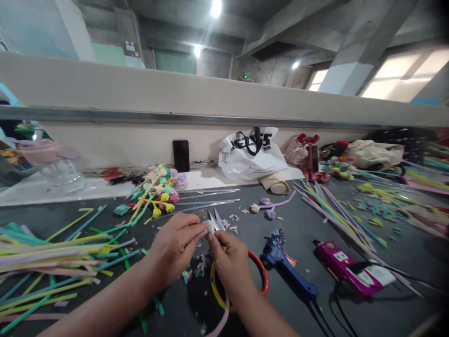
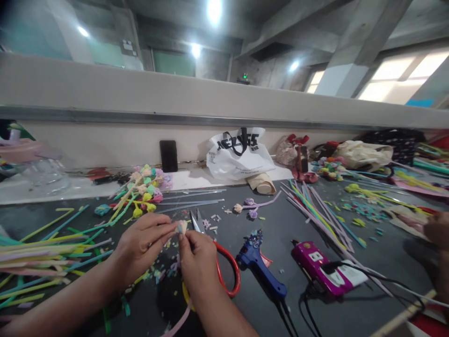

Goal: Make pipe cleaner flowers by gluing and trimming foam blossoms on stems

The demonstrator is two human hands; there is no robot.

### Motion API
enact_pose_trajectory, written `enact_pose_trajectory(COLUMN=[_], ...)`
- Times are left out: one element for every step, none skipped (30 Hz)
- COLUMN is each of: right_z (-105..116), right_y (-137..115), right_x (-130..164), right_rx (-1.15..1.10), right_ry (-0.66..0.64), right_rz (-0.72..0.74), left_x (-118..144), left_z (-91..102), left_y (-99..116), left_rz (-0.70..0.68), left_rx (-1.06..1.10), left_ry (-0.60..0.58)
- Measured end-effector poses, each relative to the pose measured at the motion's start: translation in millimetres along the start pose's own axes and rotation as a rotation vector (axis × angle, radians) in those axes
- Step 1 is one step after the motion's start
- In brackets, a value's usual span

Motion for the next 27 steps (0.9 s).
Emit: enact_pose_trajectory(right_z=[0.1, -0.1, -0.4, -0.9, -1.7, -2.3, -3.1, -3.9, -4.3, -4.5, -4.5, -4.5, -4.7, -4.8, -5.4, -5.8, -6.1, -6.2, -6.2, -5.8, -5.5, -5.1, -4.5, -3.7, -3.2, -3.4, -4.2], right_y=[0.1, 0.4, 0.4, 0.1, -1.1, -3.0, -5.7, -8.3, -10.7, -12.5, -13.7, -14.3, -14.4, -14.3, -13.6, -12.5, -11.4, -10.2, -9.1, -8.2, -7.6, -7.5, -7.6, -8.2, -9.2, -10.3, -11.4], right_x=[0.0, -0.1, -0.2, -0.3, -0.3, -0.1, 0.2, 0.7, 1.4, 2.2, 2.9, 3.7, 4.4, 5.0, 5.5, 5.8, 6.0, 6.1, 6.0, 5.9, 5.6, 5.3, 5.0, 4.8, 4.6, 4.5, 4.6], right_rx=[-0.010, -0.022, -0.028, -0.025, -0.013, 0.008, 0.032, 0.057, 0.079, 0.098, 0.114, 0.126, 0.134, 0.138, 0.137, 0.133, 0.126, 0.118, 0.109, 0.101, 0.097, 0.097, 0.101, 0.108, 0.115, 0.123, 0.130], right_ry=[0.001, 0.001, 0.000, -0.003, -0.008, -0.012, -0.018, -0.024, -0.027, -0.028, -0.027, -0.026, -0.027, -0.028, -0.032, -0.034, -0.036, -0.035, -0.033, -0.029, -0.027, -0.024, -0.020, -0.013, -0.009, -0.011, -0.017], right_rz=[-0.002, -0.006, -0.009, -0.009, -0.001, 0.015, 0.038, 0.062, 0.084, 0.103, 0.117, 0.126, 0.133, 0.137, 0.136, 0.131, 0.124, 0.116, 0.106, 0.098, 0.090, 0.087, 0.086, 0.090, 0.096, 0.104, 0.113], left_x=[0.6, 0.9, 0.9, 0.5, -0.3, -1.5, -3.1, -4.9, -6.8, -8.5, -9.9, -10.8, -11.3, -11.4, -11.2, -10.9, -10.4, -9.9, -9.5, -9.4, -9.4, -9.6, -10.1, -10.9, -11.8, -13.0, -14.2], left_z=[0.4, 0.4, -0.1, -1.3, -2.8, -4.4, -6.1, -7.6, -8.9, -9.9, -10.6, -11.1, -11.4, -11.2, -11.2, -11.1, -11.3, -11.5, -11.5, -11.3, -11.3, -11.6, -11.9, -11.8, -11.0, -9.1, -6.4], left_y=[1.0, 0.7, -1.2, -3.8, -6.6, -9.1, -10.9, -11.9, -12.1, -12.1, -12.1, -12.3, -12.5, -12.7, -12.5, -11.6, -10.4, -9.1, -7.9, -7.0, -6.8, -7.2, -7.9, -9.5, -11.7, -14.4, -17.3], left_rz=[0.003, 0.018, 0.044, 0.075, 0.104, 0.127, 0.143, 0.150, 0.148, 0.146, 0.145, 0.148, 0.153, 0.161, 0.166, 0.167, 0.165, 0.163, 0.159, 0.156, 0.156, 0.158, 0.159, 0.163, 0.170, 0.176, 0.180], left_rx=[-0.001, 0.002, 0.009, 0.022, 0.041, 0.064, 0.088, 0.112, 0.135, 0.155, 0.172, 0.186, 0.196, 0.201, 0.203, 0.206, 0.208, 0.212, 0.217, 0.222, 0.228, 0.236, 0.247, 0.258, 0.264, 0.261, 0.247], left_ry=[0.013, 0.022, 0.024, 0.018, 0.004, -0.015, -0.039, -0.066, -0.094, -0.119, -0.139, -0.155, -0.164, -0.166, -0.167, -0.165, -0.163, -0.162, -0.159, -0.155, -0.154, -0.160, -0.170, -0.181, -0.188, -0.186, -0.176])
Point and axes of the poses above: each hand's wrist, its own x-axis away from the middle knuckle, its own z-axis out of the back of the hand, y = z × x, the point moved 10 cm from there along -x, towards the middle knuckle, and after that the axes turned 13 degrees about -x, right-handed, at the moved point
